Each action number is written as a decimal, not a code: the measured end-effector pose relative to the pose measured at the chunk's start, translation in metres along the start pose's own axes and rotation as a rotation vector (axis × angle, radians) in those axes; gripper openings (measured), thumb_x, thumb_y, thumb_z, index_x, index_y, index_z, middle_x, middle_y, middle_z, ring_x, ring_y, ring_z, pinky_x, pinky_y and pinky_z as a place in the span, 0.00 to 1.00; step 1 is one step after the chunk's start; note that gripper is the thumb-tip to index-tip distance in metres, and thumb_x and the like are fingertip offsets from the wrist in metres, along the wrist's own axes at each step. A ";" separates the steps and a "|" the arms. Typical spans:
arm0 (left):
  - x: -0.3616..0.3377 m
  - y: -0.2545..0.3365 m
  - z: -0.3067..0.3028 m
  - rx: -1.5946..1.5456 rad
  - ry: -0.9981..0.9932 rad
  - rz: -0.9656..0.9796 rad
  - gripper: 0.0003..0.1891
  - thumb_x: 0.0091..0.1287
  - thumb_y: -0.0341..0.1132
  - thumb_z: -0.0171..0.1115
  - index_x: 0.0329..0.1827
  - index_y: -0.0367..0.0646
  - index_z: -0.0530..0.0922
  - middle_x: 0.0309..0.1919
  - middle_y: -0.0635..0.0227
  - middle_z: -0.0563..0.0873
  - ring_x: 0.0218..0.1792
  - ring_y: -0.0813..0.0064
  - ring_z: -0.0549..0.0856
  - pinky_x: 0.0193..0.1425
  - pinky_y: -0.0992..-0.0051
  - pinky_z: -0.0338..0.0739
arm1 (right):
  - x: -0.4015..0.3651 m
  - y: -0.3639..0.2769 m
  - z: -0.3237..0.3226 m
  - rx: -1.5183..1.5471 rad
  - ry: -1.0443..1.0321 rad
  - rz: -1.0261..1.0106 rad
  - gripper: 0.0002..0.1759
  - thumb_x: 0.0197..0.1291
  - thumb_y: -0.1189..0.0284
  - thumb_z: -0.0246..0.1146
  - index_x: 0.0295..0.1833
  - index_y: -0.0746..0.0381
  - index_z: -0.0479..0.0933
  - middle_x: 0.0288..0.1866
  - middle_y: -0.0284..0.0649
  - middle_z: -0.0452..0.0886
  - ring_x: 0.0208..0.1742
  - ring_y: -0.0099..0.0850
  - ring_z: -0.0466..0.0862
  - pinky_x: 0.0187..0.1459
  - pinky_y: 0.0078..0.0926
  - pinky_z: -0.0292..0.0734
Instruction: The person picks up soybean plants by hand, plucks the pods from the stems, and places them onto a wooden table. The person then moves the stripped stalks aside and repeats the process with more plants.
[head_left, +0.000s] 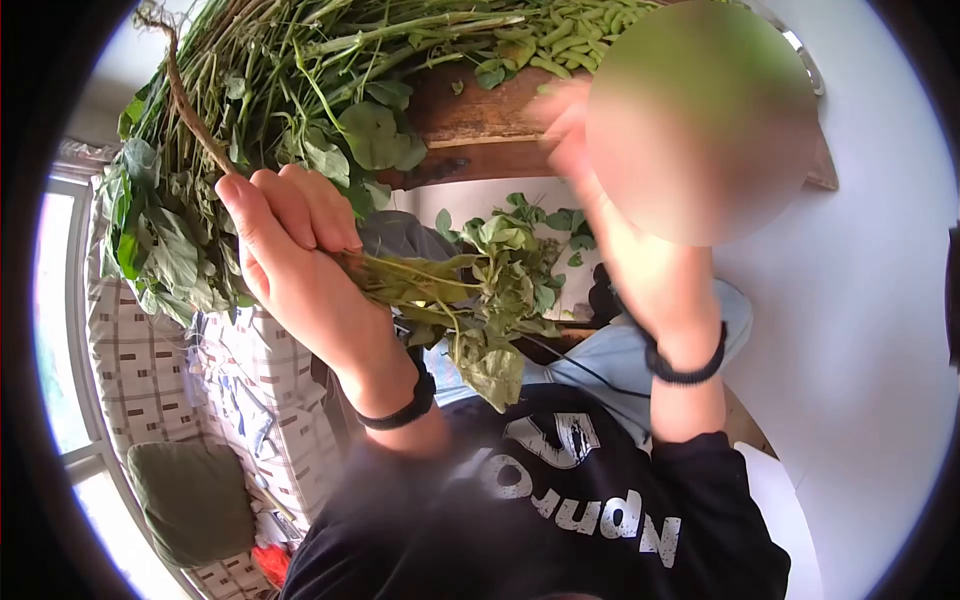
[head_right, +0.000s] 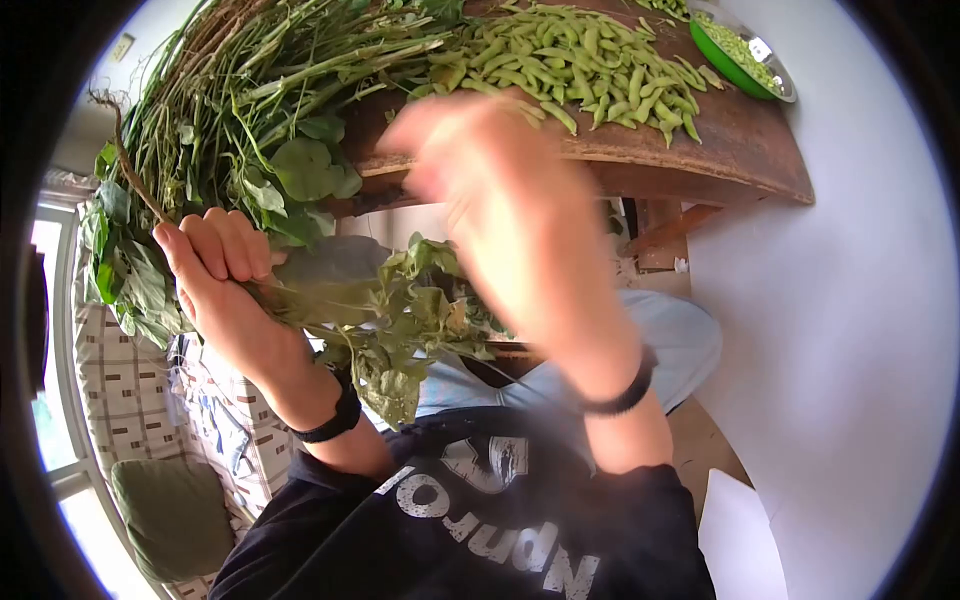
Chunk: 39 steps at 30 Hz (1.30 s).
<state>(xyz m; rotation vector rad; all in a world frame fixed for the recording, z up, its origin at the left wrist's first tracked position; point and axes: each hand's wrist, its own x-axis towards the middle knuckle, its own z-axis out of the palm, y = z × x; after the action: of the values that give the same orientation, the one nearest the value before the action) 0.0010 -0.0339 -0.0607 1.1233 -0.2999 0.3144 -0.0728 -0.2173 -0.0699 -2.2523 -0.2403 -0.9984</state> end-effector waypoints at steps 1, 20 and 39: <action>0.000 -0.001 0.002 -0.014 -0.006 -0.020 0.27 0.79 0.47 0.41 0.18 0.47 0.59 0.13 0.73 0.62 0.16 0.81 0.59 0.21 0.79 0.54 | -0.011 -0.015 0.008 0.210 -0.145 0.037 0.09 0.60 0.80 0.64 0.47 0.64 0.80 0.43 0.40 0.83 0.42 0.32 0.82 0.41 0.27 0.78; -0.016 -0.011 0.012 -0.054 -0.277 -0.051 0.22 0.80 0.45 0.38 0.25 0.45 0.62 0.15 0.72 0.64 0.17 0.82 0.62 0.23 0.81 0.55 | -0.053 -0.029 0.033 0.316 -0.131 0.090 0.16 0.49 0.77 0.70 0.45 0.65 0.78 0.35 0.40 0.77 0.33 0.38 0.78 0.35 0.32 0.74; 0.016 0.005 -0.005 0.084 0.106 0.116 0.22 0.80 0.45 0.40 0.22 0.51 0.57 0.12 0.78 0.56 0.12 0.86 0.52 0.16 0.79 0.43 | -0.095 -0.049 0.009 0.496 0.154 0.550 0.07 0.65 0.78 0.62 0.46 0.70 0.76 0.33 0.38 0.81 0.29 0.21 0.78 0.28 0.16 0.70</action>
<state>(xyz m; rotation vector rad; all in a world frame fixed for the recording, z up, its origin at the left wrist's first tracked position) 0.0144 -0.0257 -0.0521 1.1698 -0.2602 0.4914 -0.1531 -0.1653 -0.1188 -1.6452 0.1791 -0.7101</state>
